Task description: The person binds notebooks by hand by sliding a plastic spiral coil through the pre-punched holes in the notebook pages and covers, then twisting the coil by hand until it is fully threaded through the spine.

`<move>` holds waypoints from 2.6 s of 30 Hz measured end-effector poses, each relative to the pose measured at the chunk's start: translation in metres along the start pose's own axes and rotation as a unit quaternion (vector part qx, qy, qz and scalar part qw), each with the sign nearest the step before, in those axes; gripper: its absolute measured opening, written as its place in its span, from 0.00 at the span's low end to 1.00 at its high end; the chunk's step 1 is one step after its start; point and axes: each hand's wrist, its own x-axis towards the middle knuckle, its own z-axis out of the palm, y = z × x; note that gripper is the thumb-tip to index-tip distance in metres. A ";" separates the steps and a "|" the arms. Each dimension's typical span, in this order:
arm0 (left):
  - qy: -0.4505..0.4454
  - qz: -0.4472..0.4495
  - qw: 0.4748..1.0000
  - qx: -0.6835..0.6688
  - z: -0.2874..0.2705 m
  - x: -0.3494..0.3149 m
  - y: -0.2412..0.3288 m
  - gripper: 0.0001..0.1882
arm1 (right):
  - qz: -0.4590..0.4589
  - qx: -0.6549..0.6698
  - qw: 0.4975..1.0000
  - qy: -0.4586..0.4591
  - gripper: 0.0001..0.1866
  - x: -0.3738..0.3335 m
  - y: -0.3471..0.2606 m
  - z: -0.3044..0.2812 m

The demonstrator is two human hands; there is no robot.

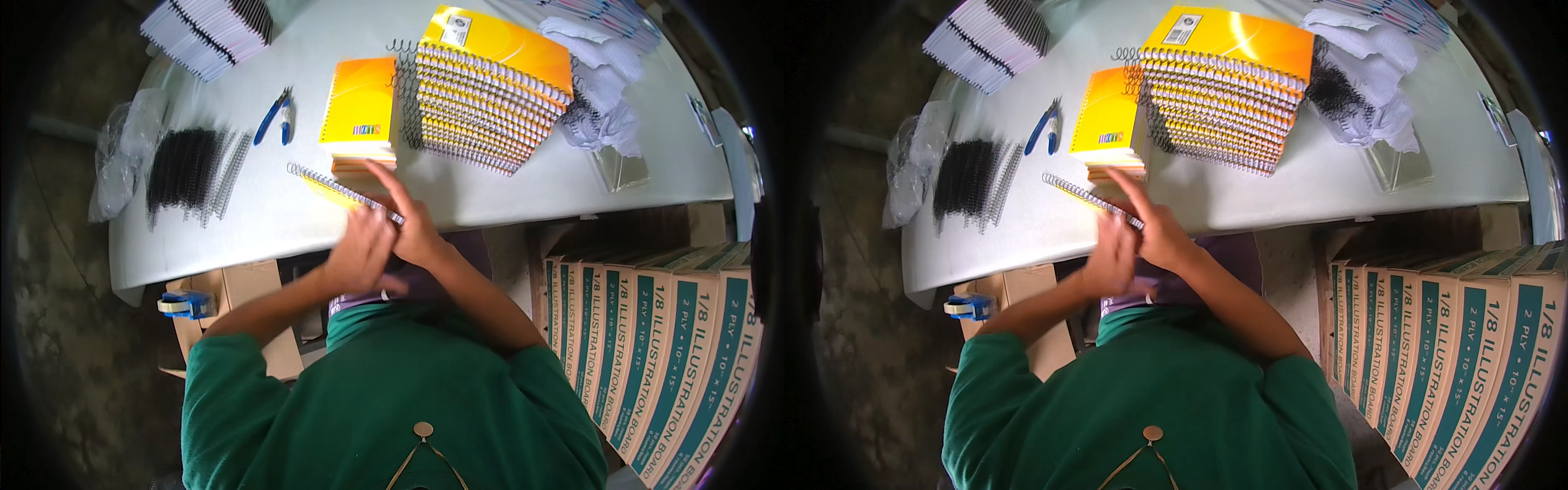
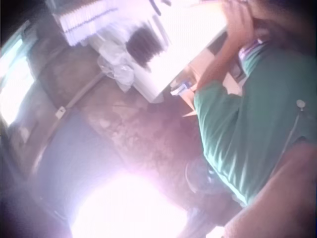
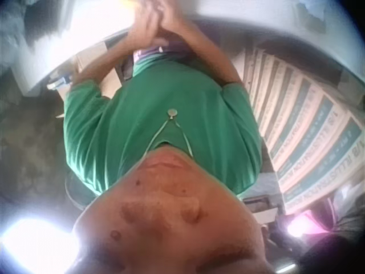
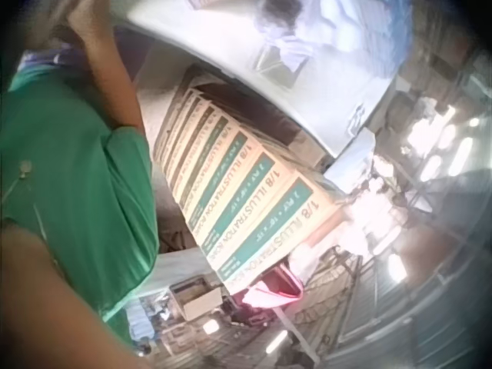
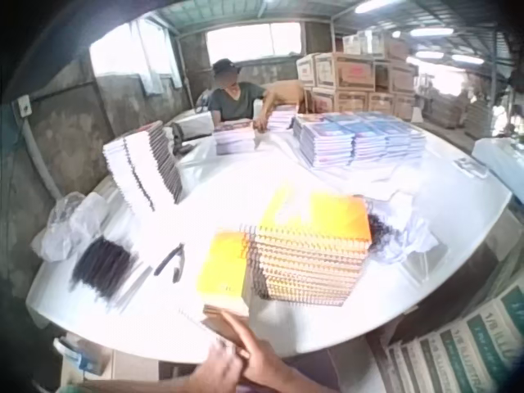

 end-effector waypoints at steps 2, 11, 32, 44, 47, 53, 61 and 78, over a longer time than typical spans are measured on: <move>0.002 -0.008 1.000 0.010 0.000 -0.005 0.004 0.46 | 0.012 0.025 0.999 -0.032 0.36 0.005 0.004 -0.007; 0.018 -0.055 0.998 0.027 -0.077 0.071 0.005 0.14 | -0.020 0.011 1.000 0.003 0.41 0.001 0.016 -0.003; 0.498 -0.057 0.765 -0.405 -0.127 0.211 0.036 0.13 | -0.275 -0.261 0.834 0.400 0.30 0.072 -0.126 -0.083; 0.390 -0.273 0.861 -0.177 -0.072 0.236 -0.017 0.11 | -0.176 -0.189 0.837 0.482 0.13 0.077 -0.075 -0.114; 0.424 -0.252 0.835 -0.244 -0.055 0.231 -0.028 0.10 | -0.204 -0.246 0.809 0.494 0.09 0.078 -0.073 -0.112; 0.321 -0.167 0.929 -0.079 -0.106 0.179 -0.044 0.14 | -0.250 -0.245 0.772 0.530 0.09 0.048 -0.078 -0.121; 0.041 -0.142 0.989 0.019 -0.132 0.063 -0.010 0.19 | 0.282 0.495 0.820 0.046 0.24 -0.028 -0.050 -0.059; 0.148 -0.485 0.820 0.266 -0.109 -0.038 -0.159 0.14 | 0.055 0.007 0.996 -0.064 0.15 0.006 -0.021 -0.045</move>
